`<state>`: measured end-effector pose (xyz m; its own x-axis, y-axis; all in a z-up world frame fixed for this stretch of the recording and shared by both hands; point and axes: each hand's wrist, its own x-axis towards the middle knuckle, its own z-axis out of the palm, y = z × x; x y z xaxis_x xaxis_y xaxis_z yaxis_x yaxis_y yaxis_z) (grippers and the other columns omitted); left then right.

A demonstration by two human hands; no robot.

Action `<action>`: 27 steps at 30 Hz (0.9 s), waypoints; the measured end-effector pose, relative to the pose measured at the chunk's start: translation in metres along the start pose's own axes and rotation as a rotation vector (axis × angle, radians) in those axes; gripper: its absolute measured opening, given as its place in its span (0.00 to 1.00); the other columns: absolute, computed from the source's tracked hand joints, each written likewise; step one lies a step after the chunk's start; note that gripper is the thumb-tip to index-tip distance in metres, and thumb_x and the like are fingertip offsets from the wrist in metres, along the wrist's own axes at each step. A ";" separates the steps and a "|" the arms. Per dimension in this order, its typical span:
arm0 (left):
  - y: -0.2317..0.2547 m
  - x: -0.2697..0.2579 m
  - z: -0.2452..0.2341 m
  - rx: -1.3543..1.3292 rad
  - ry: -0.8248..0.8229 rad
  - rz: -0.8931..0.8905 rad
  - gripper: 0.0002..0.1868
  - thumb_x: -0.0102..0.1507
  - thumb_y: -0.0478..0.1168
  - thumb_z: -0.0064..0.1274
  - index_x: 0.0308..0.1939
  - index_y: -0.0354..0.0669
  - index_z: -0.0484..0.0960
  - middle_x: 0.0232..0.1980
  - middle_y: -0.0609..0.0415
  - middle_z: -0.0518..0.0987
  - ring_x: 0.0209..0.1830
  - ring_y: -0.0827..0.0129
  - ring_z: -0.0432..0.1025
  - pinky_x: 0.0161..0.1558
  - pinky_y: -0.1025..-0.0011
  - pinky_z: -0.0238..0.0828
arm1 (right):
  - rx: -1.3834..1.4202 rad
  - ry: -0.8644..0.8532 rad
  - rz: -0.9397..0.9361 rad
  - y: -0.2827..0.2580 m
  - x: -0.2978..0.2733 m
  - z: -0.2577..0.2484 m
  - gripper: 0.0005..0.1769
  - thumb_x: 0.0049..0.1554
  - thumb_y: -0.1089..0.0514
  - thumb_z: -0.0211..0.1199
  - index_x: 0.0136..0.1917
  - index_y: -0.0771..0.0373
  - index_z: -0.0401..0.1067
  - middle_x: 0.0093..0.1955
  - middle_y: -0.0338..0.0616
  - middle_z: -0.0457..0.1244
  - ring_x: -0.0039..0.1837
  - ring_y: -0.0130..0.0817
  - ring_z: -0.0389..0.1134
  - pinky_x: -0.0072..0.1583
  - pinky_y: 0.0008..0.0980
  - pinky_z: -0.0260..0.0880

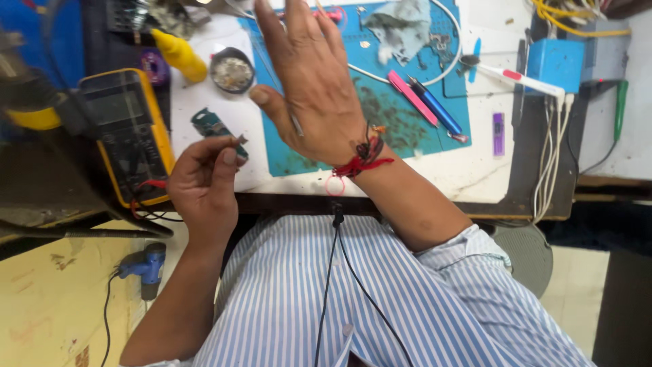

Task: The person uses tweezers to manipulate small components on a green circuit board. They apply a liquid from a yellow bottle to specific areas and continue adjusting components with the tweezers throughout the clip.

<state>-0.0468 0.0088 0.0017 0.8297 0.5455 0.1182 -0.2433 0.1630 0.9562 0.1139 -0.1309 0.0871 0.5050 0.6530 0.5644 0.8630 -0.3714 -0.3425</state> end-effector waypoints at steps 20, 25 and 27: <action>0.010 0.002 -0.022 -0.299 0.125 -0.231 0.12 0.71 0.38 0.54 0.55 0.34 0.81 0.50 0.47 0.84 0.41 0.69 0.81 0.47 0.69 0.80 | 0.584 -0.095 0.093 0.006 0.030 0.078 0.25 0.59 0.50 0.76 0.64 0.58 0.70 0.59 0.41 0.70 0.59 0.36 0.77 0.60 0.32 0.78; 0.003 0.017 -0.013 -0.456 0.078 -0.442 0.13 0.71 0.40 0.51 0.55 0.35 0.81 0.50 0.45 0.85 0.43 0.66 0.81 0.49 0.66 0.81 | -0.221 -0.145 -0.387 0.017 0.019 -0.025 0.28 0.54 0.60 0.75 0.67 0.58 0.73 0.65 0.39 0.66 0.57 0.38 0.67 0.58 0.37 0.69; -0.002 0.022 -0.005 -0.490 0.041 -0.485 0.14 0.71 0.41 0.50 0.55 0.35 0.80 0.51 0.45 0.85 0.44 0.66 0.81 0.50 0.65 0.80 | -0.387 -0.188 -0.472 0.014 0.021 -0.051 0.28 0.55 0.59 0.73 0.69 0.58 0.74 0.64 0.36 0.65 0.54 0.35 0.64 0.53 0.35 0.67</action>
<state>-0.0307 0.0249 0.0007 0.8847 0.3461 -0.3122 -0.0562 0.7440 0.6658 0.1371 -0.1559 0.1322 0.0888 0.8960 0.4350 0.9524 -0.2043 0.2264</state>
